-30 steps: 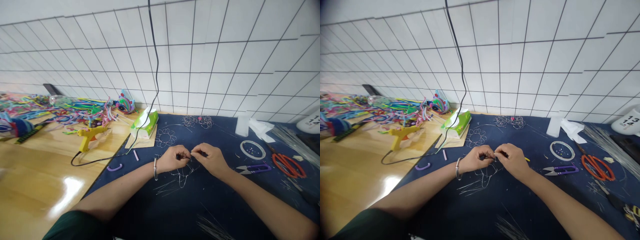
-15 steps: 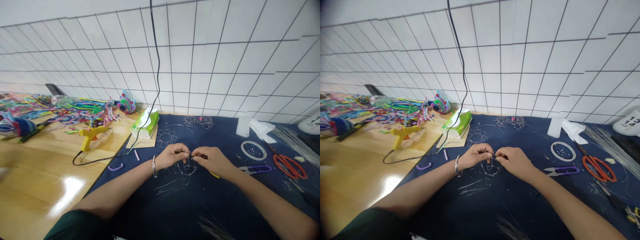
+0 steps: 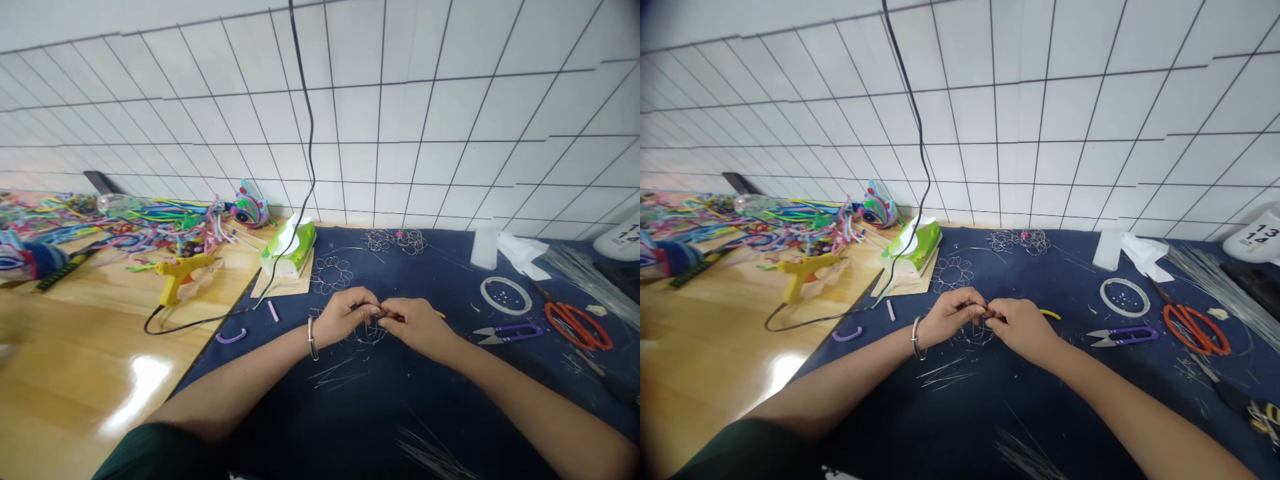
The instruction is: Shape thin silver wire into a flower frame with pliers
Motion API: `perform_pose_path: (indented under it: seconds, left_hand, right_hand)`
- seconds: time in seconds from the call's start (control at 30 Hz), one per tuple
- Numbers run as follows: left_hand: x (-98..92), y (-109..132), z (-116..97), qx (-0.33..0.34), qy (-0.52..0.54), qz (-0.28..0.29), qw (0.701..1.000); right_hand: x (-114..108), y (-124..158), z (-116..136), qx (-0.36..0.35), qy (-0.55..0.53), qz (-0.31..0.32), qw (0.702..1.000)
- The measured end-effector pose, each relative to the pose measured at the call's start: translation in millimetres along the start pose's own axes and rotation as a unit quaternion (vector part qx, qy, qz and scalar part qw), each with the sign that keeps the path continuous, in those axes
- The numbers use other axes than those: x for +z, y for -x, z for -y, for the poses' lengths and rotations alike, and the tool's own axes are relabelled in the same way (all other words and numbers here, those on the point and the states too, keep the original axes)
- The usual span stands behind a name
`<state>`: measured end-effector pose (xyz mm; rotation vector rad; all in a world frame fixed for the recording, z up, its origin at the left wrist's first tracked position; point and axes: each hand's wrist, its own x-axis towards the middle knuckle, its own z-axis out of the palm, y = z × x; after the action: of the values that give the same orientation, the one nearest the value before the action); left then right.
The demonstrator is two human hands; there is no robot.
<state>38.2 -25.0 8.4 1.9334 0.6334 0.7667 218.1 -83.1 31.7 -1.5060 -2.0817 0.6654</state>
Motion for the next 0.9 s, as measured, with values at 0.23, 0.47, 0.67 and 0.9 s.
perform_pose_path:
  seconds: [0.23,0.47,0.67,0.9]
  left_hand:
    - [-2.7,-4,4,-0.058,0.095,0.011,0.994]
    - [-13.0,-8,1,0.020,0.052,0.030,0.998]
    - [-6.1,-4,-9,0.042,-0.053,0.004,0.998]
    - [-1.1,-3,-10,0.013,-0.068,-0.050,0.996]
  right_hand:
    - [0,-1,-1,-0.068,0.050,-0.024,0.996]
    - [-5,-1,-3,-0.055,0.051,-0.056,0.996]
    - [-1,0,-4,-0.079,0.103,-0.093,0.987]
    - [7,2,-6,-0.124,0.161,-0.117,0.972]
